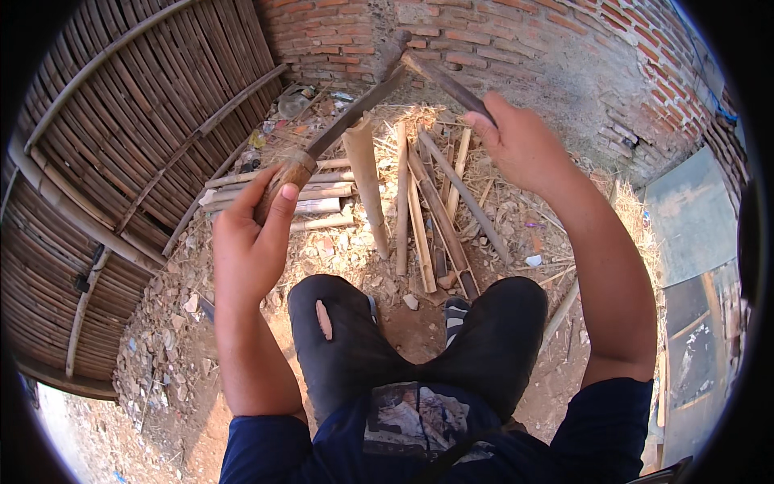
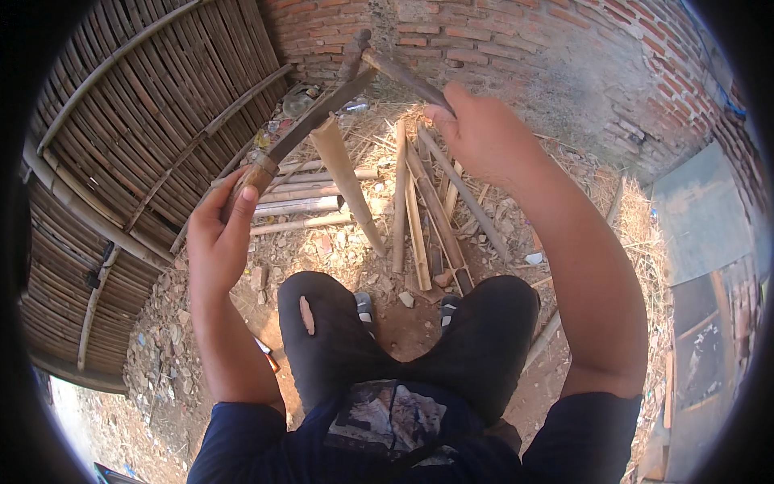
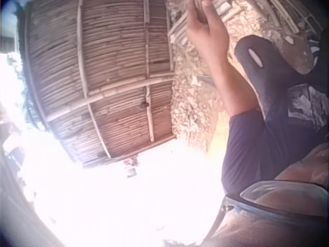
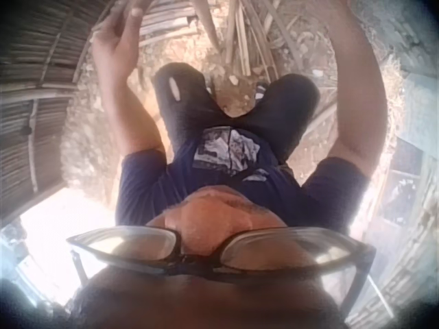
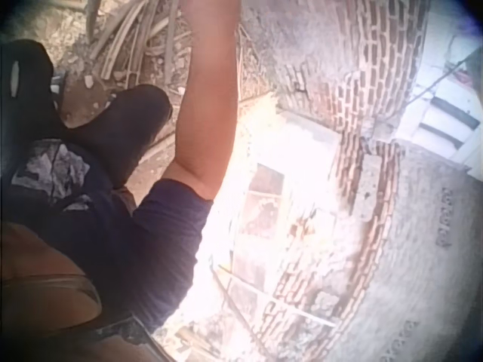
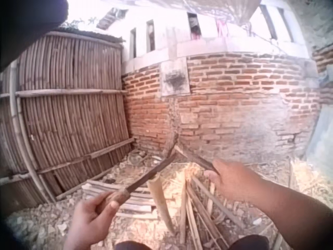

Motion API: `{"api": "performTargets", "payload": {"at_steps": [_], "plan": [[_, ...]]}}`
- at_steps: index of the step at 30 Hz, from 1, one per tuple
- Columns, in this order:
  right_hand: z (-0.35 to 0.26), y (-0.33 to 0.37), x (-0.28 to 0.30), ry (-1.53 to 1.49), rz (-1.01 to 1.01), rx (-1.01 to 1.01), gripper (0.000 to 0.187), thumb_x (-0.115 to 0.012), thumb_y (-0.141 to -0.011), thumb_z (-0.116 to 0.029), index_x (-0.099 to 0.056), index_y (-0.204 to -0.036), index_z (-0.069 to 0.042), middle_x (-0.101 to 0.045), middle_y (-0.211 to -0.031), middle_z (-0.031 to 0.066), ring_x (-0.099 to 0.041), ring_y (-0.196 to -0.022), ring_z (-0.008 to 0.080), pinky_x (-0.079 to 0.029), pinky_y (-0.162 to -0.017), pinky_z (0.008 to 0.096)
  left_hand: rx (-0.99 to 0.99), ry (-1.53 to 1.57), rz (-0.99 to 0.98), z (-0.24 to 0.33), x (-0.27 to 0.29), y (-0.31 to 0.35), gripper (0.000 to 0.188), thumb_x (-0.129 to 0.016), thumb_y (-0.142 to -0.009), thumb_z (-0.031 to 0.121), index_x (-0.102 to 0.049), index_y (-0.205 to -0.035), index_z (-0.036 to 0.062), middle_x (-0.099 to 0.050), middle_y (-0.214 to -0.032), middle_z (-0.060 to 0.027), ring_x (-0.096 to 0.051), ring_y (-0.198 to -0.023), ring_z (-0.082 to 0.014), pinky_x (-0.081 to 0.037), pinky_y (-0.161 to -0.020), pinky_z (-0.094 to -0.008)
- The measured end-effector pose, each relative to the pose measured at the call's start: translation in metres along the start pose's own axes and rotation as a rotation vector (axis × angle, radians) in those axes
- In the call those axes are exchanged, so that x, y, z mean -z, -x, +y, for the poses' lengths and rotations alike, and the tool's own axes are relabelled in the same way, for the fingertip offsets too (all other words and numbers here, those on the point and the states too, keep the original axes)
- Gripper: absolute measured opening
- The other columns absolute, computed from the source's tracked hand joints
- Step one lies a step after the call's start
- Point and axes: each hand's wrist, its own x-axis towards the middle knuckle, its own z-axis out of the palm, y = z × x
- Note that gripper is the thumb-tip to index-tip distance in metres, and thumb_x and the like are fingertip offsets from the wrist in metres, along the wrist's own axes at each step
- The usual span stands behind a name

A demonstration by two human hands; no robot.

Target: The person uses a machete and a hammer to split a bamboo stalk. The person places the machete blade against the end of the bamboo and strikes the back of the blade with the hammer to drive it through the wood.

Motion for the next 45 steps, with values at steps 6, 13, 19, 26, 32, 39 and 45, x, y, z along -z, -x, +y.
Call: {"api": "performTargets", "payload": {"at_steps": [6,13,19,26,32,39,45], "plan": [[0.001,-0.013,0.030,-0.103,0.230,0.091,0.048,-0.045,-0.108,-0.050,-0.059,-0.104,-0.004,-0.064,-0.075,0.0145,-0.067,-0.071,0.0325,-0.050,-0.069,0.0484,0.069,0.032,-0.008,0.001,0.003,-0.006,0.045,-0.070,-0.099,0.034,-0.068,-0.127,-0.0014,-0.061,-0.072,-0.0002,-0.052,-0.069,-0.0062,-0.044,-0.063,-0.0258],[-0.001,-0.009,-0.006,-0.236,0.275,-0.012,0.052,-0.045,-0.107,-0.053,-0.061,-0.104,-0.003,-0.064,-0.076,0.0162,-0.065,-0.069,0.0303,-0.050,-0.068,0.0457,0.011,0.029,0.026,-0.004,-0.001,-0.006,0.046,-0.071,-0.098,0.035,-0.068,-0.127,-0.0013,-0.064,-0.075,-0.0007,-0.054,-0.070,-0.0064,-0.046,-0.065,-0.0259],[-0.007,-0.012,0.016,-0.154,0.102,0.027,0.050,-0.045,-0.108,-0.051,-0.059,-0.102,-0.003,-0.061,-0.074,0.0131,-0.062,-0.066,0.0261,-0.047,-0.065,0.0441,0.048,0.032,0.000,-0.005,-0.002,-0.009,0.049,-0.071,-0.098,0.036,-0.067,-0.129,-0.0016,-0.066,-0.077,-0.0026,-0.056,-0.073,-0.0068,-0.047,-0.067,-0.0263],[-0.038,0.011,0.020,-0.384,0.280,0.102,0.044,-0.050,-0.106,-0.047,-0.060,-0.103,-0.005,-0.066,-0.074,0.0137,-0.066,-0.069,0.0331,-0.047,-0.061,0.0462,0.042,0.011,0.030,-0.007,-0.015,-0.015,0.049,-0.070,-0.098,0.035,-0.067,-0.128,-0.0029,-0.066,-0.076,-0.0047,-0.058,-0.072,-0.0088,-0.049,-0.068,-0.0273],[-0.049,0.018,-0.002,-0.047,0.064,0.264,0.039,-0.056,-0.104,-0.042,-0.057,-0.105,-0.003,-0.062,-0.070,0.0193,-0.060,-0.066,0.0416,-0.046,-0.060,0.0485,0.002,-0.033,-0.049,0.005,-0.020,-0.015,0.047,-0.069,-0.098,0.034,-0.067,-0.126,-0.0036,-0.066,-0.073,-0.0071,-0.058,-0.068,-0.0100,-0.048,-0.065,-0.0289],[-0.040,0.021,0.027,-0.309,0.303,0.197,0.039,-0.057,-0.103,-0.042,-0.058,-0.099,-0.003,-0.061,-0.068,0.0191,-0.065,-0.068,0.0391,-0.046,-0.060,0.0497,0.018,-0.071,0.018,-0.001,-0.017,-0.021,0.048,-0.068,-0.099,0.036,-0.067,-0.125,-0.0042,-0.066,-0.071,-0.0093,-0.060,-0.065,-0.0125,-0.049,-0.064,-0.0304],[-0.040,0.023,0.015,-0.037,0.197,0.295,0.036,-0.058,-0.104,-0.040,-0.057,-0.100,-0.004,-0.060,-0.065,0.0179,-0.063,-0.064,0.0384,-0.045,-0.057,0.0464,-0.001,-0.121,0.021,-0.004,-0.017,-0.020,0.049,-0.068,-0.098,0.038,-0.067,-0.125,-0.0034,-0.071,-0.078,-0.0146,-0.067,-0.072,-0.0168,-0.053,-0.071,-0.0325]]}}
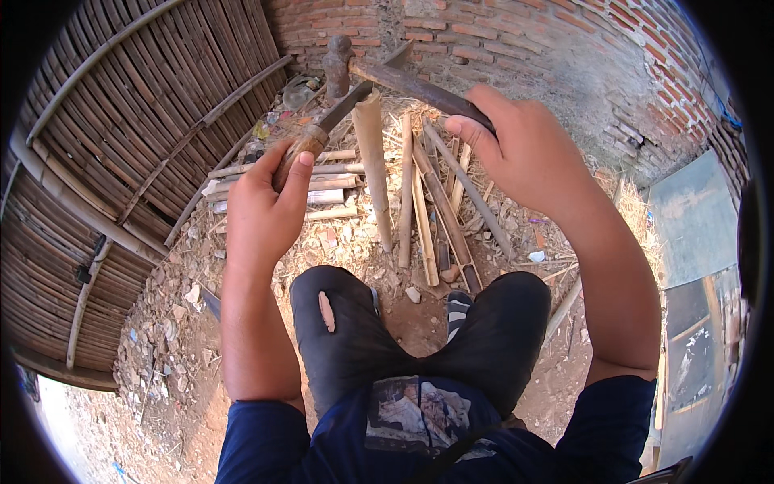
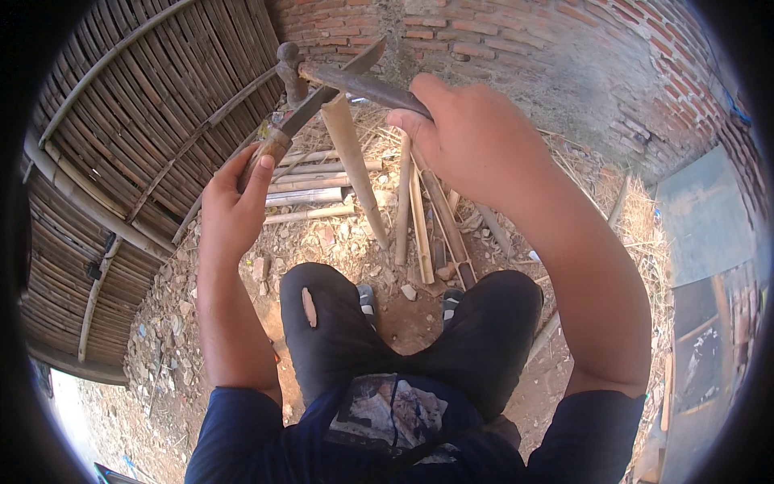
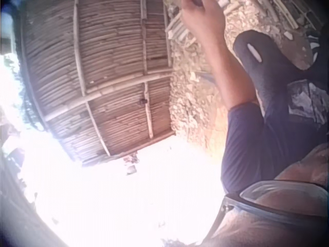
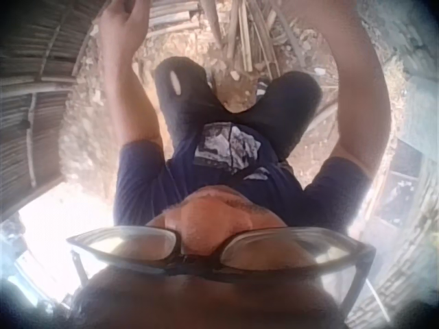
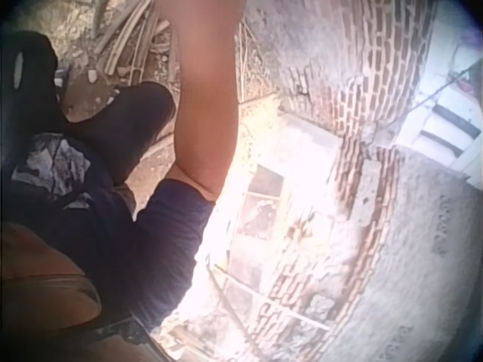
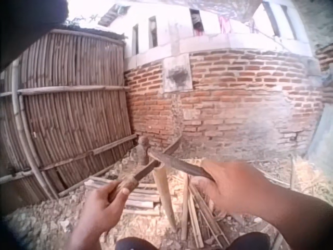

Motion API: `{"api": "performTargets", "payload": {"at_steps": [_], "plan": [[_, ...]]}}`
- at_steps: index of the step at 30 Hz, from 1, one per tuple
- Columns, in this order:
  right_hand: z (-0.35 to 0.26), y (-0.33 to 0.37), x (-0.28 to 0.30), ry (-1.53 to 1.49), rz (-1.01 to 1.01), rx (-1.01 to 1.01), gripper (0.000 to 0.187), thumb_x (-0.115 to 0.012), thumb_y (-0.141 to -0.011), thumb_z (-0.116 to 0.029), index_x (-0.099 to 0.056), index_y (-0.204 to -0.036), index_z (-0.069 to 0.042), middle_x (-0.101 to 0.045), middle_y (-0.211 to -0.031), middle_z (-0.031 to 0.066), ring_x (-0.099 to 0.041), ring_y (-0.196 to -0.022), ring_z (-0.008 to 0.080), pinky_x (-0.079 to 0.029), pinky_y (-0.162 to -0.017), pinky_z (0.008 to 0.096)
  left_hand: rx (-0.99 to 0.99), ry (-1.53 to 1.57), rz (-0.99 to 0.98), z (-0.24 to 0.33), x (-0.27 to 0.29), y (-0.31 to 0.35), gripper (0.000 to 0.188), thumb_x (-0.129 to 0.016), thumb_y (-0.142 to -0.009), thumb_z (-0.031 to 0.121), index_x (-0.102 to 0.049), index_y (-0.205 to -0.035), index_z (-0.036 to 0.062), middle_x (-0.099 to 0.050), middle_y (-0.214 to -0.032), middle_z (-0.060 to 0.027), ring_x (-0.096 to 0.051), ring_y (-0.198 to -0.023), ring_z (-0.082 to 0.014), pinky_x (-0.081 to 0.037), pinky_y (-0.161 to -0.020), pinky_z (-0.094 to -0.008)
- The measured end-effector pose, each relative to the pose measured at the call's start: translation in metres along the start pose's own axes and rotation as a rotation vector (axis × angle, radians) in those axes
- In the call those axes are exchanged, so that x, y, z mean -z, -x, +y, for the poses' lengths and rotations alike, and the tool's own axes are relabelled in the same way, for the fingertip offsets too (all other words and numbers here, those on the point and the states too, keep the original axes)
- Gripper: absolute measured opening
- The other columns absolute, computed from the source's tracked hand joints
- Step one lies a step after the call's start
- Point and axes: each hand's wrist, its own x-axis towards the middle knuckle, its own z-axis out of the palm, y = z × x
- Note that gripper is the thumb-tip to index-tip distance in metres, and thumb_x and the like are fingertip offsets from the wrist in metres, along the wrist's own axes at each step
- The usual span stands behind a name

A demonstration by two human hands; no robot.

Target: The person uses a machete and a hammer to split a bamboo stalk. The person places the machete blade against the end of the bamboo and strikes the back of the blade with the hammer to drive it through the wood.

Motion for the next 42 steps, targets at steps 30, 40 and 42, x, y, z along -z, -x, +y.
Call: {"api": "performTargets", "payload": {"at_steps": [30,40,42], "plan": [[0.010,0.002,0.019,-0.095,0.010,-0.222,0.036,-0.054,-0.105,-0.040,-0.059,-0.103,-0.004,-0.066,-0.075,0.0191,-0.067,-0.073,0.0403,-0.050,-0.064,0.0511,0.038,-0.016,-0.048,0.008,-0.003,0.013,0.047,-0.067,-0.097,0.037,-0.068,-0.124,-0.0017,-0.072,-0.081,-0.0206,-0.073,-0.077,-0.0272,-0.054,-0.073,-0.0356],[0.034,-0.002,-0.005,0.217,-0.327,-0.262,0.037,-0.053,-0.106,-0.040,-0.058,-0.103,-0.003,-0.066,-0.076,0.0153,-0.067,-0.071,0.0341,-0.050,-0.064,0.0464,0.050,-0.075,0.000,0.006,0.001,0.004,0.049,-0.067,-0.097,0.038,-0.069,-0.123,-0.0028,-0.072,-0.081,-0.0194,-0.072,-0.076,-0.0250,-0.054,-0.073,-0.0344],[0.038,-0.002,-0.001,0.135,-0.229,-0.272,0.038,-0.053,-0.106,-0.041,-0.060,-0.104,-0.003,-0.065,-0.075,0.0157,-0.067,-0.072,0.0344,-0.050,-0.064,0.0469,0.083,-0.050,-0.003,0.003,0.004,0.004,0.049,-0.067,-0.096,0.040,-0.069,-0.123,-0.0018,-0.072,-0.081,-0.0196,-0.072,-0.076,-0.0265,-0.054,-0.073,-0.0354]]}}
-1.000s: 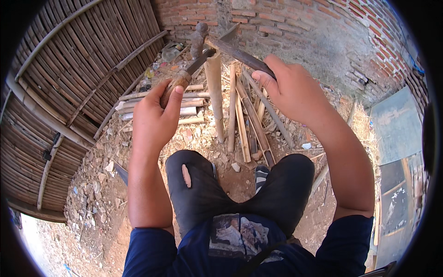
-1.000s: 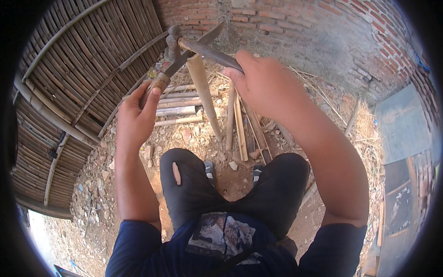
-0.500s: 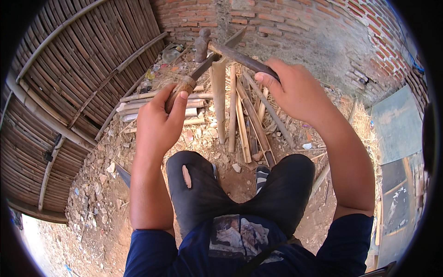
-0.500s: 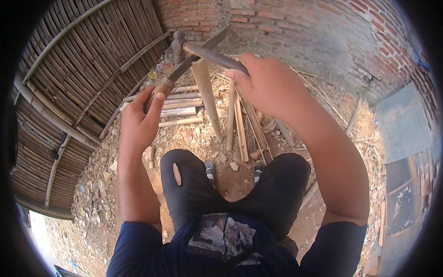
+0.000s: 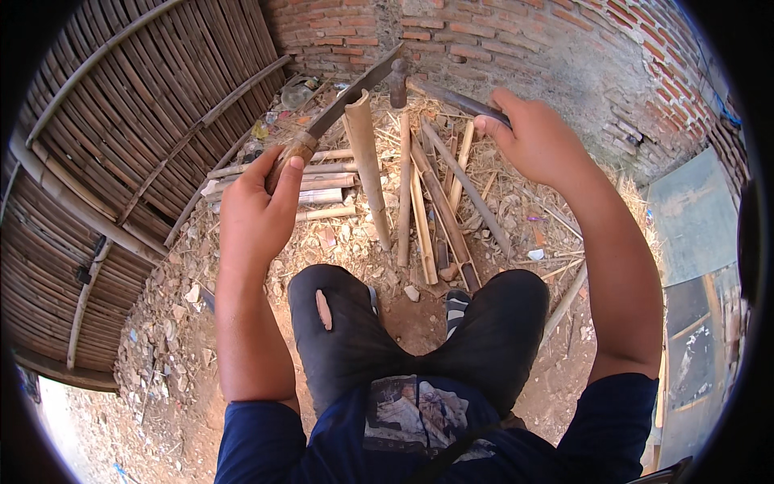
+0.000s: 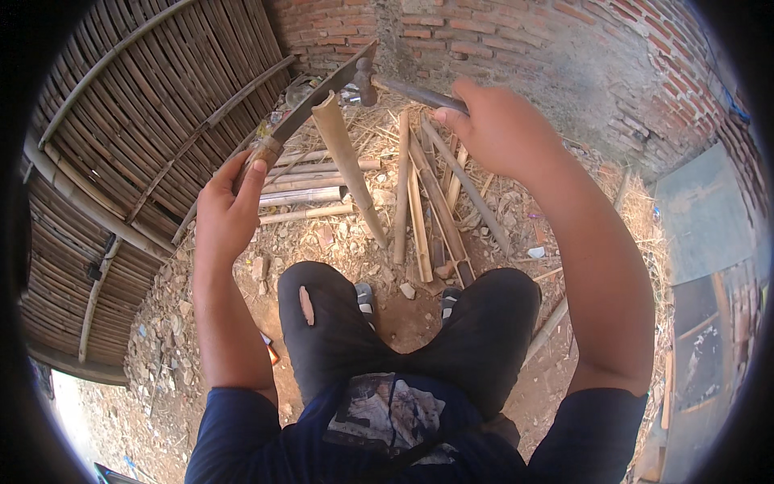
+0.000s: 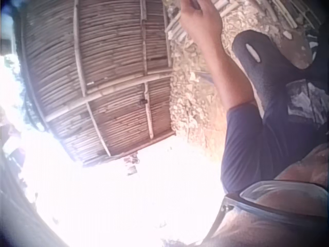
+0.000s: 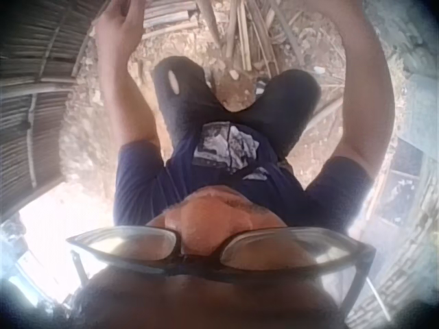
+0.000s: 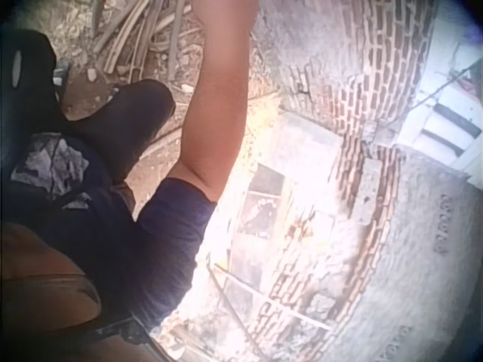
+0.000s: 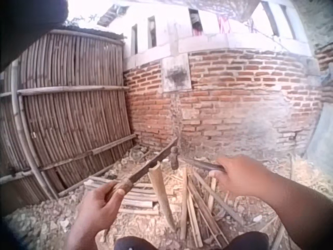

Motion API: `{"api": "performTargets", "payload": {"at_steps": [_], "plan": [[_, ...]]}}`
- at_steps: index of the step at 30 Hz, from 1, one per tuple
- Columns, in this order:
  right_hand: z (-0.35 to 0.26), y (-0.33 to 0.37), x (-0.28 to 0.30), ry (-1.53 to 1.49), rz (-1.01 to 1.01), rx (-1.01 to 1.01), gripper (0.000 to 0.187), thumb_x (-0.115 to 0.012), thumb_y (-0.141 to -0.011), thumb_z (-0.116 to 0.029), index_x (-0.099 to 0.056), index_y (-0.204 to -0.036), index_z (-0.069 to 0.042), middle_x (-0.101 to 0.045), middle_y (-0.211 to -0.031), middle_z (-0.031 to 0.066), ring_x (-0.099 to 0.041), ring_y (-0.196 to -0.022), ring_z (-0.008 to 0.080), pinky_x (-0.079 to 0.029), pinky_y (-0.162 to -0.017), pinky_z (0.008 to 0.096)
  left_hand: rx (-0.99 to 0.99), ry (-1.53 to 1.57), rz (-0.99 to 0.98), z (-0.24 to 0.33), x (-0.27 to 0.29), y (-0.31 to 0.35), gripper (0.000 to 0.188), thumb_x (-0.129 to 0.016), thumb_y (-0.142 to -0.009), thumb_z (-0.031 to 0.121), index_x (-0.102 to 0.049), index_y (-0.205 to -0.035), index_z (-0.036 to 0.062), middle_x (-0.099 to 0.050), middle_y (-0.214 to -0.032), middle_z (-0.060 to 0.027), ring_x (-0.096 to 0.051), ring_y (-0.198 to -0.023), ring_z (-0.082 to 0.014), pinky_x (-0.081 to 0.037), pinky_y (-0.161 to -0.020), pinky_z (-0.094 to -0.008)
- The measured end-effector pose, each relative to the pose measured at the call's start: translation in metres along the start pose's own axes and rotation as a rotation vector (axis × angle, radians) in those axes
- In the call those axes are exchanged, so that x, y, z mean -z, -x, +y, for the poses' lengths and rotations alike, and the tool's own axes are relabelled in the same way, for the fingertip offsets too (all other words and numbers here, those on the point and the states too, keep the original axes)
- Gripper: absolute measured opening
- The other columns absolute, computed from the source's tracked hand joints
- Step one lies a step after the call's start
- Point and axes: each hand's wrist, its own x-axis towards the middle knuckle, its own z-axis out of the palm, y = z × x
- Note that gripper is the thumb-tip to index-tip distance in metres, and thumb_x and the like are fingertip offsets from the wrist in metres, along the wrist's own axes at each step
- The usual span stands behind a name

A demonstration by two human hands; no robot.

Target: The person uses a machete and a hammer to split a bamboo stalk. The person places the machete blade against the end of the bamboo and strikes the back of the blade with the hammer to drive it through the wood.

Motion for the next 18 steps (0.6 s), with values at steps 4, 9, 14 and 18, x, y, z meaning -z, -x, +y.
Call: {"api": "performTargets", "payload": {"at_steps": [4,9,14,18], "plan": [[0.010,-0.009,0.006,-0.174,0.283,-0.021,0.042,-0.052,-0.106,-0.043,-0.061,-0.108,-0.003,-0.064,-0.074,0.0159,-0.066,-0.071,0.0338,-0.051,-0.066,0.0467,0.043,-0.024,-0.021,0.001,0.003,0.000,0.046,-0.067,-0.093,0.037,-0.070,-0.120,-0.0004,-0.072,-0.081,-0.0214,-0.072,-0.077,-0.0321,-0.054,-0.073,-0.0393],[0.009,-0.010,0.000,-0.157,0.181,-0.026,0.044,-0.053,-0.105,-0.047,-0.062,-0.109,-0.004,-0.061,-0.069,0.0135,-0.062,-0.065,0.0304,-0.048,-0.062,0.0445,-0.129,-0.232,-0.031,0.015,0.004,-0.002,0.034,-0.060,-0.090,0.029,-0.069,-0.095,-0.0028,-0.067,-0.076,-0.0262,-0.066,-0.073,-0.0438,-0.051,-0.069,-0.0487],[0.002,0.003,0.011,-0.140,0.166,0.011,0.048,-0.053,-0.105,-0.050,-0.062,-0.107,-0.003,-0.056,-0.065,0.0118,-0.055,-0.057,0.0252,-0.043,-0.057,0.0386,-0.199,-0.329,-0.074,0.010,0.009,-0.011,0.035,-0.055,-0.090,0.028,-0.063,-0.081,-0.0046,-0.062,-0.071,-0.0280,-0.062,-0.070,-0.0475,-0.049,-0.067,-0.0527],[0.003,0.003,0.022,-0.202,0.400,0.075,0.040,-0.052,-0.106,-0.044,-0.060,-0.104,-0.004,-0.059,-0.063,0.0120,-0.059,-0.056,0.0312,-0.045,-0.055,0.0412,-0.164,-0.320,-0.098,0.011,0.011,-0.018,0.037,-0.054,-0.089,0.030,-0.064,-0.080,-0.0051,-0.062,-0.070,-0.0284,-0.063,-0.070,-0.0470,-0.049,-0.067,-0.0522]]}}
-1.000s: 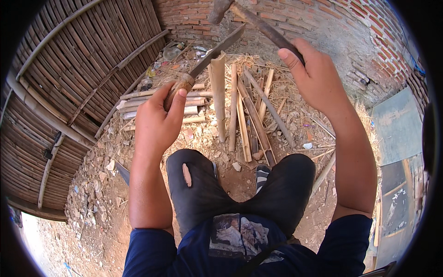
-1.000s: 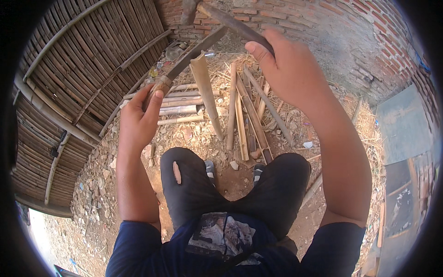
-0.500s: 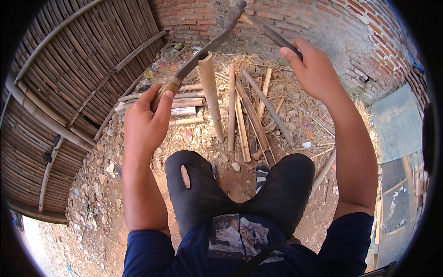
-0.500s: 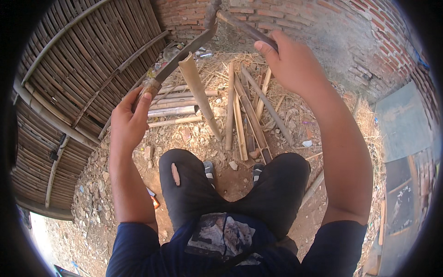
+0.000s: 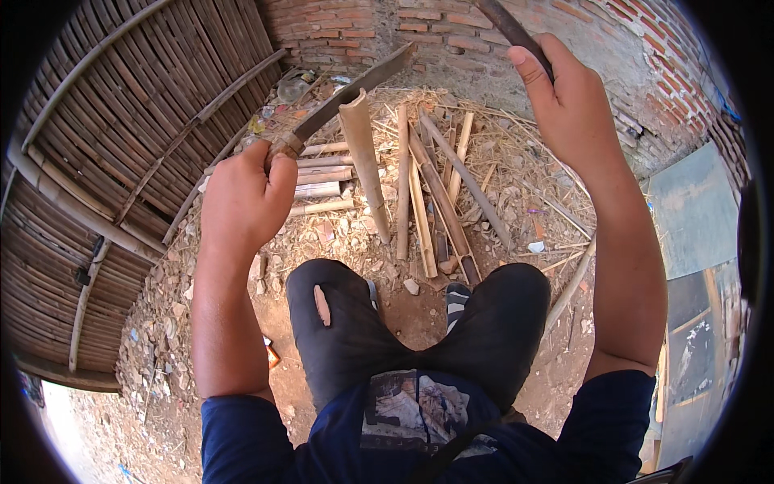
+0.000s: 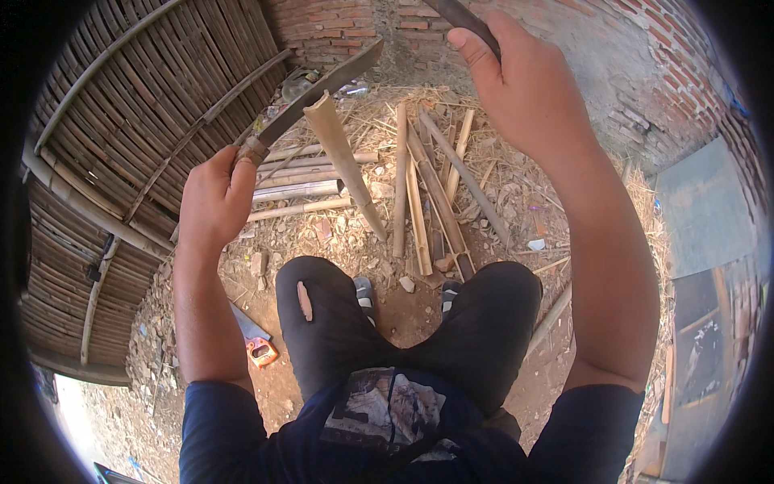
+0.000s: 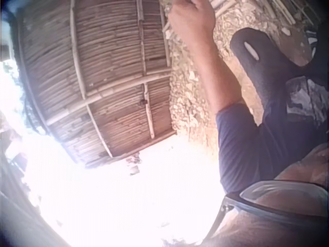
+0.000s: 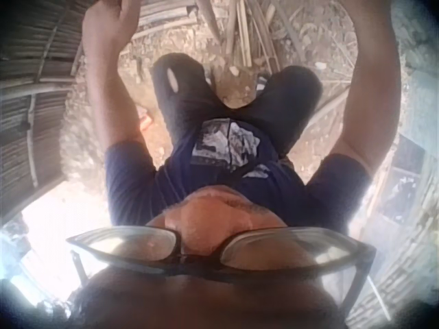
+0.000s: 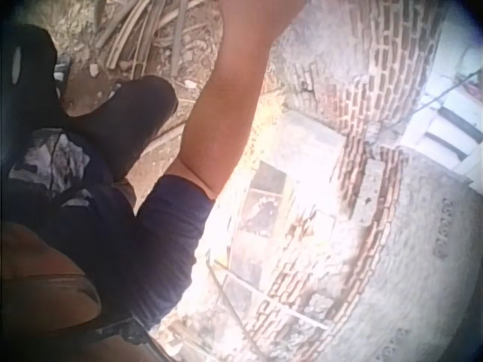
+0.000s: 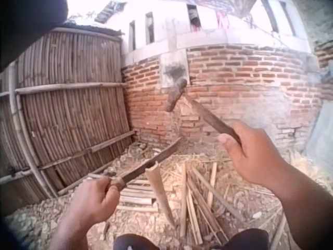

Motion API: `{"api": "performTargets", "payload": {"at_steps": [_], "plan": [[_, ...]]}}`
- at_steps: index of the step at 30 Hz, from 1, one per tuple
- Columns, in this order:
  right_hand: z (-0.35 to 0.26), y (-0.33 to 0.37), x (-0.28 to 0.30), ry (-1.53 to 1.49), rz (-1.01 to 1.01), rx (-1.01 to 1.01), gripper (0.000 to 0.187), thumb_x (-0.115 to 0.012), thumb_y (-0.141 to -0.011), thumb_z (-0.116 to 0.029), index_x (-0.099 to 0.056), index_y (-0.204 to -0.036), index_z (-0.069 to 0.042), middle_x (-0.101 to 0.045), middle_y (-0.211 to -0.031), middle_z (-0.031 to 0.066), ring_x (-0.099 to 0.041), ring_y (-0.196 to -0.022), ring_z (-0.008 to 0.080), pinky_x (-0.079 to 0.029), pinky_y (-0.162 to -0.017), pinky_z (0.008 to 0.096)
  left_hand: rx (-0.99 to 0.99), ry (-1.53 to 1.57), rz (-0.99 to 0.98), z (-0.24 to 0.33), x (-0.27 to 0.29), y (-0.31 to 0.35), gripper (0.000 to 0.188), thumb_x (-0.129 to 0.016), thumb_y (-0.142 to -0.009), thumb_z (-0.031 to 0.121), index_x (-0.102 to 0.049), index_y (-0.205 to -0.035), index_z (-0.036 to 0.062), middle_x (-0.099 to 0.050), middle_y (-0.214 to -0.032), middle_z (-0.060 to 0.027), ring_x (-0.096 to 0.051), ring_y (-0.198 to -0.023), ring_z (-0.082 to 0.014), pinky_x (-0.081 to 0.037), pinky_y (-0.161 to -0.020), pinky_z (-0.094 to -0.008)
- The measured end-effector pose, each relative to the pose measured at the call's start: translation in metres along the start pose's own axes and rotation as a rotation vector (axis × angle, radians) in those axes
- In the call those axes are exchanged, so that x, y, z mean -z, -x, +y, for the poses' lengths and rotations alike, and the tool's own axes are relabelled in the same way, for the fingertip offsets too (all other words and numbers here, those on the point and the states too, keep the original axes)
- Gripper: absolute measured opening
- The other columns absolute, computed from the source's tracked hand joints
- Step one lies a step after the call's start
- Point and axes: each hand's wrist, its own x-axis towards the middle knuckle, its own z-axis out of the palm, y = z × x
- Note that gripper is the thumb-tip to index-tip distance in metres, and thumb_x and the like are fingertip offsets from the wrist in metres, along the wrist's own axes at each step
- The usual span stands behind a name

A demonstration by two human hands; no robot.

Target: The person uses a machete and a hammer to split a bamboo stalk. The person places the machete blade against the end of the bamboo and strikes the back of the blade with the hammer to drive it through the wood.

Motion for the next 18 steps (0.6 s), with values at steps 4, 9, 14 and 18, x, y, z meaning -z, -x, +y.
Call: {"api": "performTargets", "payload": {"at_steps": [4,9,14,18], "plan": [[-0.001,0.020,-0.029,0.214,-0.118,0.009,0.039,-0.051,-0.107,-0.042,-0.058,-0.100,-0.004,-0.061,-0.064,0.0122,-0.064,-0.059,0.0338,-0.048,-0.057,0.0436,-0.003,-0.013,0.002,-0.001,-0.001,-0.003,0.039,-0.053,-0.088,0.032,-0.065,-0.082,-0.0046,-0.062,-0.070,-0.0283,-0.063,-0.071,-0.0466,-0.050,-0.068,-0.0516],[-0.002,0.017,-0.019,0.148,-0.177,-0.026,0.041,-0.048,-0.108,-0.043,-0.059,-0.106,-0.004,-0.064,-0.067,0.0140,-0.066,-0.062,0.0344,-0.050,-0.058,0.0445,-0.004,-0.037,0.002,-0.002,0.002,-0.004,0.039,-0.052,-0.087,0.032,-0.066,-0.081,-0.0038,-0.063,-0.071,-0.0279,-0.064,-0.072,-0.0468,-0.051,-0.069,-0.0519],[0.004,0.001,-0.005,-0.061,0.120,-0.084,0.044,-0.048,-0.108,-0.046,-0.060,-0.110,-0.004,-0.065,-0.070,0.0144,-0.066,-0.062,0.0356,-0.049,-0.058,0.0442,-0.013,-0.032,-0.007,0.000,0.000,-0.003,0.039,-0.053,-0.086,0.032,-0.067,-0.080,-0.0034,-0.064,-0.072,-0.0279,-0.065,-0.073,-0.0471,-0.052,-0.070,-0.0522],[0.012,0.023,-0.032,0.152,-0.173,-0.078,0.047,-0.048,-0.107,-0.048,-0.060,-0.109,-0.003,-0.064,-0.069,0.0142,-0.065,-0.062,0.0351,-0.049,-0.058,0.0438,-0.021,-0.056,-0.002,0.005,0.002,0.000,0.039,-0.053,-0.086,0.032,-0.067,-0.080,-0.0035,-0.064,-0.072,-0.0279,-0.065,-0.073,-0.0472,-0.052,-0.070,-0.0527]]}}
